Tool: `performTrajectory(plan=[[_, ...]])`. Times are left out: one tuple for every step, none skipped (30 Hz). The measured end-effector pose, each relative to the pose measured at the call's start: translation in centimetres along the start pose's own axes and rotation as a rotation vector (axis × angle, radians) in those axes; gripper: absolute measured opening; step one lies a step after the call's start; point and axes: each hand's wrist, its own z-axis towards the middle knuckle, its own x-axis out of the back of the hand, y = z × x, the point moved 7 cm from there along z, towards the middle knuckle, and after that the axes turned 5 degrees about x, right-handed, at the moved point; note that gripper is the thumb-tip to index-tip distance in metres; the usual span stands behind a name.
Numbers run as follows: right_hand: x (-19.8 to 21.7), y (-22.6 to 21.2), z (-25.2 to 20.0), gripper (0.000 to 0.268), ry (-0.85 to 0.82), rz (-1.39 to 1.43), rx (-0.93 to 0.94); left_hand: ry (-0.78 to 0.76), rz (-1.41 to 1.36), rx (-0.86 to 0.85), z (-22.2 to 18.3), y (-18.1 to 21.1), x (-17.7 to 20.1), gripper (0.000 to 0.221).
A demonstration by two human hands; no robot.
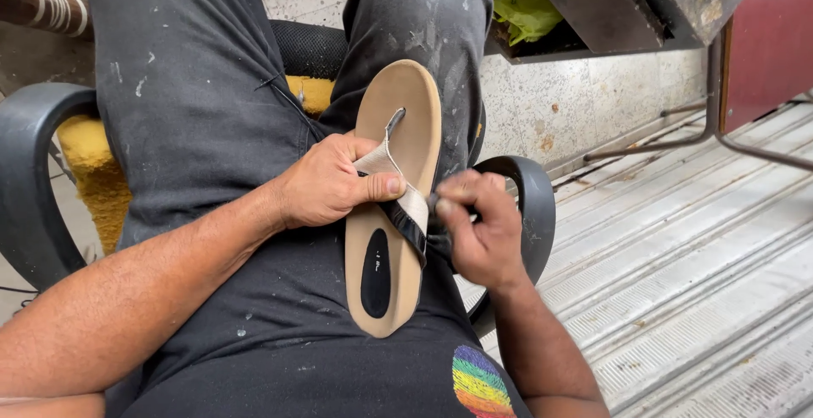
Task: Trimming excess material and smoothing the edges of a sandal during repair
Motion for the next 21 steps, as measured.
performTrajectory(plan=[[0.3, 0.5, 0.1, 0.01, 0.045, 0.026, -0.023, 0.01, 0.023, 0.005, -0.3, 0.4, -0.1, 0.028], [0.7, 1.2, 0.6, 0.011, 0.091, 0.053, -0.033, 0.025, 0.048, 0.001, -0.4, 1.0, 0.1, 0.029], [0.7, 1.2, 1.1, 0.011, 0.1, 0.051, -0.026, 0.023, 0.057, -0.006, -0.2, 1.1, 0.1, 0.029], [0.7, 1.2, 1.4, 0.011, 0.106, 0.047, -0.016, 0.021, 0.042, -0.004, -0.2, 1.0, 0.0, 0.028], [0.6, 1.1, 1.7, 0.011, 0.113, 0.044, -0.006, 0.019, 0.027, -0.003, -0.2, 0.8, -0.1, 0.028], [0.3, 1.2, 1.6, 0.011, 0.114, 0.045, -0.009, 0.019, 0.028, 0.001, -0.1, 0.6, -0.1, 0.028], [0.1, 1.1, 1.6, 0.01, 0.129, 0.042, 0.008, 0.02, 0.032, 0.003, -0.1, 0.5, 0.0, 0.028], [0.0, 0.9, 1.5, 0.009, 0.144, 0.038, 0.026, 0.021, 0.036, 0.003, 0.0, 0.4, 0.1, 0.028], [0.0, 0.8, 1.0, 0.009, 0.144, 0.038, 0.026, 0.02, 0.037, 0.003, -0.1, 0.3, 0.0, 0.028], [0.0, 0.7, 0.6, 0.009, 0.122, -0.001, 0.025, 0.014, 0.032, -0.002, 0.0, 0.2, 0.0, 0.028], [-0.1, 0.6, 0.1, 0.009, 0.099, -0.039, 0.024, 0.007, 0.028, -0.007, 0.0, 0.2, 0.0, 0.028], [0.1, 0.7, 0.2, 0.009, 0.097, -0.037, 0.021, 0.007, 0.027, -0.003, -0.2, 0.3, -0.1, 0.028], [0.2, 0.8, 0.4, 0.009, 0.082, -0.019, 0.024, 0.008, 0.023, -0.004, -0.3, 0.6, -0.2, 0.028], [0.3, 1.0, 0.6, 0.008, 0.075, -0.003, 0.03, 0.006, 0.027, -0.009, -0.3, 1.0, -0.2, 0.028], [0.3, 0.9, 1.1, 0.008, 0.082, -0.003, 0.03, 0.003, 0.033, -0.009, -0.2, 0.9, -0.1, 0.028], [0.5, 0.7, 1.6, 0.008, 0.093, 0.014, 0.036, 0.011, 0.032, -0.014, -0.1, 0.9, 0.0, 0.028], [0.6, 0.6, 2.1, 0.008, 0.103, 0.031, 0.042, 0.019, 0.031, -0.019, 0.0, 0.9, 0.1, 0.028], [0.3, 0.7, 1.6, 0.008, 0.105, 0.031, 0.042, 0.019, 0.033, -0.019, -0.1, 0.9, 0.0, 0.028], [0.0, 1.0, 1.2, 0.008, 0.119, 0.059, 0.03, 0.014, 0.031, -0.016, -0.2, 0.9, 0.0, 0.028], [-0.3, 1.2, 0.9, 0.008, 0.13, 0.087, 0.02, 0.013, 0.025, -0.014, -0.3, 0.9, 0.0, 0.029], [-0.1, 1.2, 0.6, 0.008, 0.127, 0.088, 0.023, 0.017, 0.024, -0.016, -0.2, 0.9, 0.1, 0.029]])
